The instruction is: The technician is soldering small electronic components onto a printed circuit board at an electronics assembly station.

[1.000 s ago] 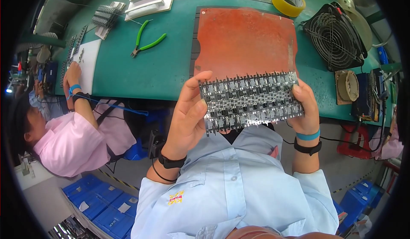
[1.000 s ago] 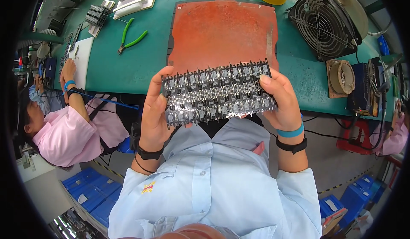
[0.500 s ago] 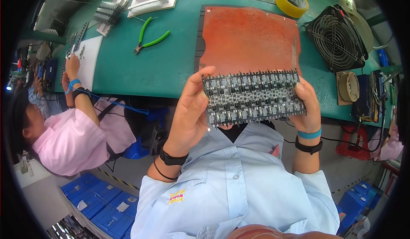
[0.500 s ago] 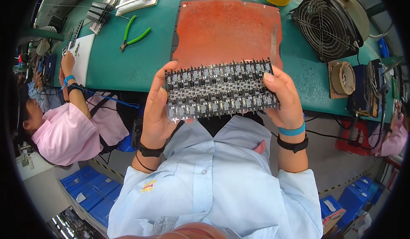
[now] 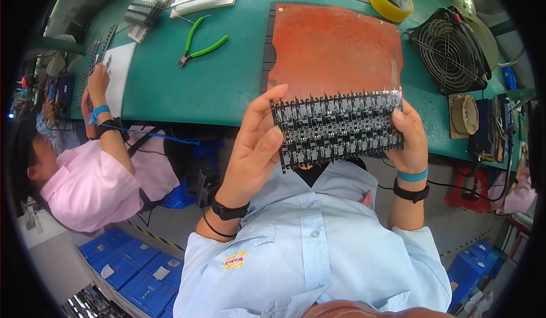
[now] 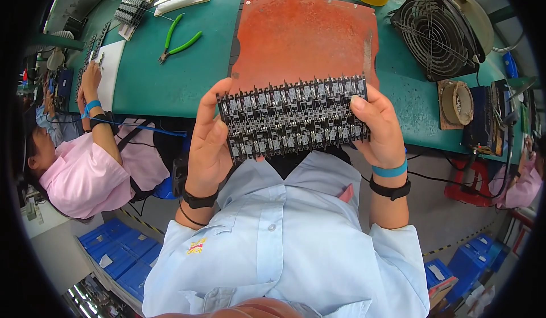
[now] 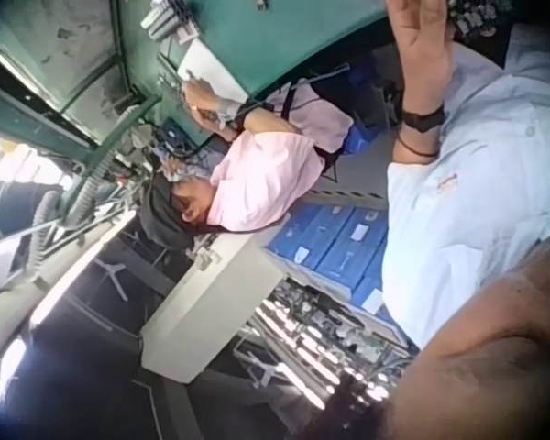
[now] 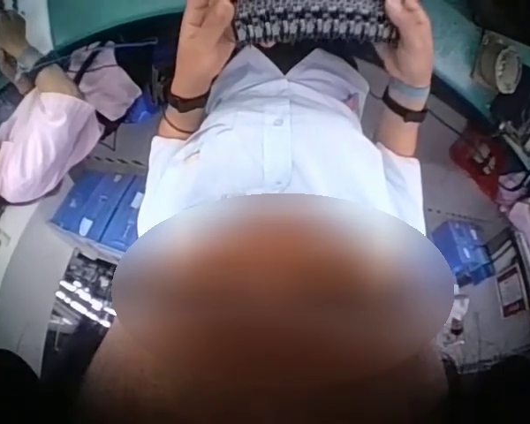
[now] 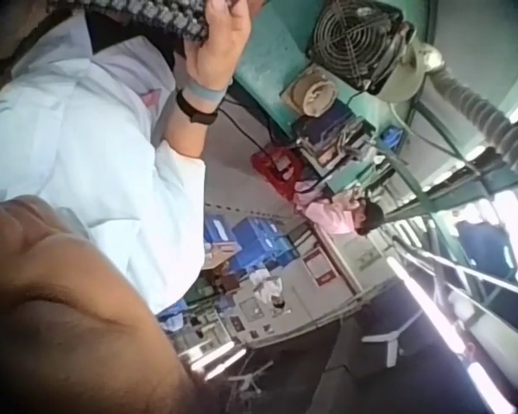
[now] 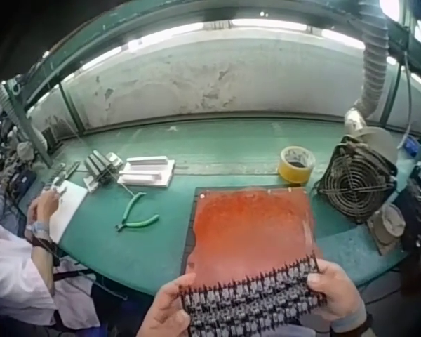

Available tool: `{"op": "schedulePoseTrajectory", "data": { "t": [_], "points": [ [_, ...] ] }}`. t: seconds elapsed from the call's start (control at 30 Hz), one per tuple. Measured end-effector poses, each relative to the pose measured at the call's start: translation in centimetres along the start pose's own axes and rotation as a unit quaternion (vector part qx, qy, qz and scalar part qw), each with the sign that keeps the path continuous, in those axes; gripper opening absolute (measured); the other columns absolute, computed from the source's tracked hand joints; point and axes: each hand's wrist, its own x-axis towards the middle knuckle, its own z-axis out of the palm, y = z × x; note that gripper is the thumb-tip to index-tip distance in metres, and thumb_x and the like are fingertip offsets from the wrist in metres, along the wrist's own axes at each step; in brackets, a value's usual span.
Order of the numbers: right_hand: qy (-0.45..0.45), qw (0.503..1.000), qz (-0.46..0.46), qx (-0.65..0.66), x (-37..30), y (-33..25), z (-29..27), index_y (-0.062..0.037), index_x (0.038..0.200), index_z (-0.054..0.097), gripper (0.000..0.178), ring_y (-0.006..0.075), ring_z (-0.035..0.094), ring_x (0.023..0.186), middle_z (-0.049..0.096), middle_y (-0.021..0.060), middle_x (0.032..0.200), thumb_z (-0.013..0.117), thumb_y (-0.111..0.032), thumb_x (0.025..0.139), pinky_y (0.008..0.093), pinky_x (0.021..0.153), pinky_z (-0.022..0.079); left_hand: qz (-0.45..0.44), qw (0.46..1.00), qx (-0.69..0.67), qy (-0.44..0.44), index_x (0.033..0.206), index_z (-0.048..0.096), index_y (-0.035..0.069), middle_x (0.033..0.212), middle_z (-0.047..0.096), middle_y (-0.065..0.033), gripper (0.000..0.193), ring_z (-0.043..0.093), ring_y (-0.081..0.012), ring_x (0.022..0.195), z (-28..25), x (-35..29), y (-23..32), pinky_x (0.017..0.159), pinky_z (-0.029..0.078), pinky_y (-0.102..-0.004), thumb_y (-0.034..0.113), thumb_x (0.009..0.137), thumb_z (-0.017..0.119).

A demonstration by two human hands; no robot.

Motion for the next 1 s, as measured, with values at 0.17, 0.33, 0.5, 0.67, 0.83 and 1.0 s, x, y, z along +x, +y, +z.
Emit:
{"op": "schedulePoseTrajectory", "data": {
  "t": [0.17,0.33,0.5,0.67,0.83,1.0],
  "points": [
    [-0.043,0.999,-0.028,0.009,-0.3,0.8,-1.3,0.0045,0.121,0.057,0.033,0.0165,0.067,0.098,0.068,0.0116,0.111,0.059,-0.017,0.097,0.0311,0.086,0.055,0.026,0.999,0.032,-0.033,0.152,0.026,0.002,0.128,0.058,-0.0104,0.059,0.06,-0.0149,0.111,-0.4,-0.4,0.2,0.091,0.049,-0.0297,0.019,0.103,0.054],
    [-0.051,0.998,-0.033,0.005,-0.4,0.9,-1.5,0.0041,0.121,0.057,0.032,0.0166,0.066,0.1,0.067,0.0114,0.113,0.059,-0.016,0.097,0.0313,0.087,0.054,0.053,0.995,0.085,-0.02,0.15,0.031,0.0,0.129,0.058,-0.011,0.056,0.056,-0.0158,0.118,-0.7,-0.6,-0.1,0.102,0.041,-0.0315,0.017,0.102,0.054],
    [-0.062,0.997,-0.041,-0.01,-0.5,0.8,-1.3,0.0043,0.124,0.056,0.034,0.0163,0.065,0.103,0.067,0.0111,0.114,0.06,-0.016,0.097,0.0319,0.09,0.052,0.072,0.994,0.085,0.003,0.15,0.03,-0.001,0.132,0.057,-0.0109,0.056,0.054,-0.0152,0.12,-0.9,-0.5,-0.6,0.104,0.038,-0.0306,0.015,0.102,0.054],
    [-0.094,0.994,-0.052,-0.013,-0.5,1.0,-1.8,0.0056,0.124,0.056,0.035,0.0163,0.064,0.105,0.067,0.0116,0.116,0.055,-0.019,0.1,0.032,0.091,0.051,0.076,0.994,0.059,0.042,0.151,0.028,-0.001,0.135,0.055,-0.011,0.056,0.054,-0.0152,0.121,-1.1,-0.5,-1.0,0.104,0.039,-0.0301,0.012,0.102,0.052],
    [-0.091,0.994,-0.033,0.058,-0.5,0.6,-0.6,0.0077,0.123,0.057,0.038,0.0157,0.063,0.105,0.066,0.0121,0.117,0.047,-0.024,0.105,0.0306,0.092,0.05,0.095,0.992,0.065,0.057,0.151,0.027,-0.001,0.14,0.051,-0.012,0.057,0.053,-0.0166,0.123,-0.7,-0.2,-1.0,0.105,0.04,-0.0312,0.013,0.102,0.052],
    [-0.066,0.997,-0.026,-0.002,-0.7,0.2,-0.5,0.0067,0.116,0.059,0.037,0.0125,0.061,0.102,0.066,0.0088,0.111,0.044,-0.026,0.106,0.028,0.09,0.048,0.061,0.997,0.041,0.029,0.152,0.026,-0.001,0.144,0.048,-0.0136,0.058,0.051,-0.0191,0.129,-1.5,-0.2,-1.1,0.108,0.04,-0.0345,0.014,0.102,0.052]
  ]
}}
